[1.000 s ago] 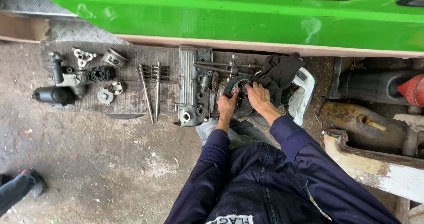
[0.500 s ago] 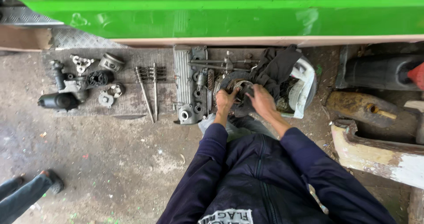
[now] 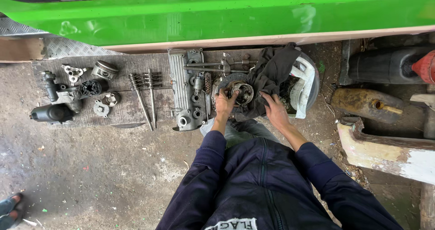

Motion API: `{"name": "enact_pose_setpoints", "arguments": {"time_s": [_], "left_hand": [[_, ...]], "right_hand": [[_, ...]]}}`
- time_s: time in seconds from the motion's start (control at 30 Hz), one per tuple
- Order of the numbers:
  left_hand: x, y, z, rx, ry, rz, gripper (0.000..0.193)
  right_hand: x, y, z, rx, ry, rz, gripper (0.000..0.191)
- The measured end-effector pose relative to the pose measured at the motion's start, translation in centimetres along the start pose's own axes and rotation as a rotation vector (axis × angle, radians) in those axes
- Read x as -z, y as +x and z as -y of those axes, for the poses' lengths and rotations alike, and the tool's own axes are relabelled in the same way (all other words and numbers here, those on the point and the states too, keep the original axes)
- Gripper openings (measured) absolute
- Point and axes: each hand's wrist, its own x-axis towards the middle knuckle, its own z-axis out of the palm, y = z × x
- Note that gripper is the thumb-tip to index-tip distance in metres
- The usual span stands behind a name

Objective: The person kneels beside a green vehicle in a workshop and works on a motorcycle clutch assembly laid on the ground among engine parts. They use a small hand tool to adjust components inside the clutch hub, fit parts together, and wipe the assembly with a rag.

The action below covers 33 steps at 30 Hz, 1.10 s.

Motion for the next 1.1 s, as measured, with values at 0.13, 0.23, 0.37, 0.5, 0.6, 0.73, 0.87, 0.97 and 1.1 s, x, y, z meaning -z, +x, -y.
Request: {"name": "enact_pose_setpoints", "arguments": {"time_s": [0.13, 0.23, 0.37, 0.5, 0.6, 0.73, 0.87, 0.97, 1.1], "left_hand": [[-0.3, -0.1, 0.0, -0.071, 0.055, -0.068, 0.078], [-0.7, 0.3, 0.2, -0.006, -0.019, -0.052, 0.069], [-1.3, 0.4, 0.5, -0.045, -0.033, -0.091, 0.065], [-1.6, 0.0, 0.3, -0.040, -0.089, -0.094, 0.063], [-1.4, -0.3, 0.1, -0.027, -0.113, -0.093, 0.061], [-1.2, -0.5, -0.2, 0.003, -0.048, -0.089, 0.059], [-1.3, -0.5, -0.2, 0.001, -0.057, -0.088, 0.057], [-1.3, -0.5, 0.4, -0.050, -0.033, -0.108, 0.054], [-1.3, -0.3, 1.1, -0.056, -0.135, -0.055, 0.051]], "right_hand": [[0.2, -0.3, 0.8, 0.162, -0.133, -0.036, 0.063], [0.1, 1.4, 2.0, 0.296, -0.282, -0.008, 0.066], [-0.3, 5.0, 4.2, 0.184, -0.489, 0.208, 0.060], [-0.8, 6.6, 5.7, 0.050, -0.540, 0.317, 0.059], [-1.3, 6.4, 6.0, 0.090, -0.503, 0.247, 0.040], [-1.6, 5.8, 5.6, 0.200, -0.458, 0.131, 0.038], [-2.1, 4.9, 5.2, 0.189, -0.473, 0.097, 0.034], [-2.6, 3.3, 4.7, 0.138, -0.382, 0.072, 0.039], [-2.8, 1.1, 3.2, 0.013, -0.076, -0.034, 0.041]]}}
